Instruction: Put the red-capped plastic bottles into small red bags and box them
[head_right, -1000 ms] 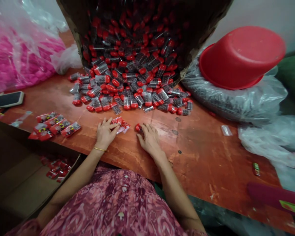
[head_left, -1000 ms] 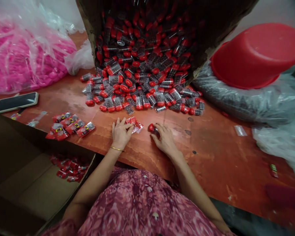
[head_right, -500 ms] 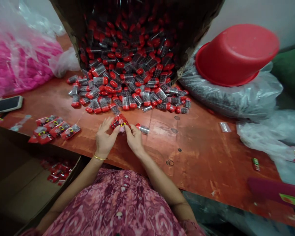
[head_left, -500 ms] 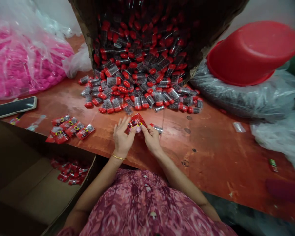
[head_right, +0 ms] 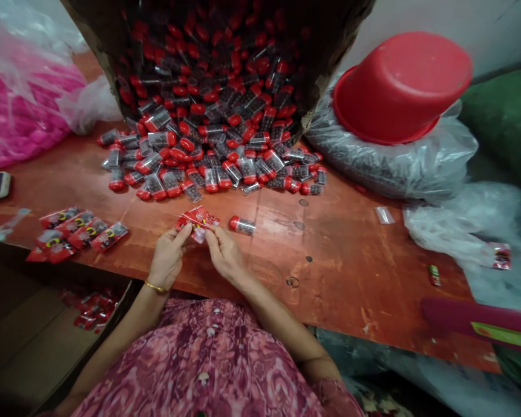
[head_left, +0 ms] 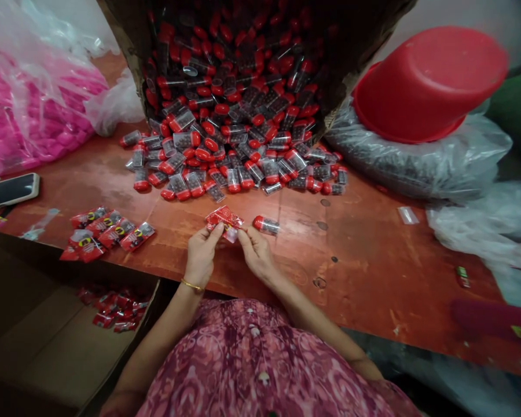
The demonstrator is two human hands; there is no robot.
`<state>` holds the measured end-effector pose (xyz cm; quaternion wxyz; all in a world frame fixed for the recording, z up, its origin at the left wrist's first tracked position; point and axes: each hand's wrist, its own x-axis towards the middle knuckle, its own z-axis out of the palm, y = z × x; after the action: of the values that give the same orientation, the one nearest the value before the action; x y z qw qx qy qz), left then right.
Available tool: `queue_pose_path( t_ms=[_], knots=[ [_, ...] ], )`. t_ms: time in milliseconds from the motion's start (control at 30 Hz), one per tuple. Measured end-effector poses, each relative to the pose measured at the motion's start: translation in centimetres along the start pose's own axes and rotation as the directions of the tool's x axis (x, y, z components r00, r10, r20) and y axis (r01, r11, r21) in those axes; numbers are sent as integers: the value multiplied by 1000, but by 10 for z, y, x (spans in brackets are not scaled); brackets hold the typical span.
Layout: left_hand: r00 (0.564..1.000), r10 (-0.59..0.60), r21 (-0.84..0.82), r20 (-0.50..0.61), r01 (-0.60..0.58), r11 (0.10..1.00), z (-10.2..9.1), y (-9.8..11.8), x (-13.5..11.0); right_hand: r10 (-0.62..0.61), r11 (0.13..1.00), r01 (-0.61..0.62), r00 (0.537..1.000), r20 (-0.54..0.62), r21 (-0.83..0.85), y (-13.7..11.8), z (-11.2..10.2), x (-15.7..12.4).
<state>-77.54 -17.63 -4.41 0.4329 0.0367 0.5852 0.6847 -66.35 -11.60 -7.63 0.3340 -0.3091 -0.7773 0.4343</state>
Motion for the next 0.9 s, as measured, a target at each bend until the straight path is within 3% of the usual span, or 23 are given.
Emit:
queue_pose_path(
  t_ms=[67, 167, 300, 433, 700, 900],
  knots=[
    [999, 23, -14, -41, -24, 1000, -3, 3, 6, -60, 968, 64, 998, 24, -243, 12, -23, 3],
    [997, 40, -15, -59, -41, 999, -3, 6, 11, -19, 809, 45, 999, 49, -586, 35, -56, 5],
    [999, 32, -22, -30, -33, 999, 6, 5, 9, 24, 683, 26, 998, 58, -730, 55, -68, 1],
    [999, 34, -14, -10, -34, 999, 10, 2, 7, -22, 693, 54, 998, 53, -719, 58, -60, -4],
    [1000, 22, 30, 14, -22, 999, 7, 3, 10, -186, 890, 146, 981, -52, -431, 36, -60, -26],
    [994, 8, 76, 105, -16, 997, 10, -1, 8, -133, 951, 132, 991, 16, -278, 6, -62, -32]
  ],
)
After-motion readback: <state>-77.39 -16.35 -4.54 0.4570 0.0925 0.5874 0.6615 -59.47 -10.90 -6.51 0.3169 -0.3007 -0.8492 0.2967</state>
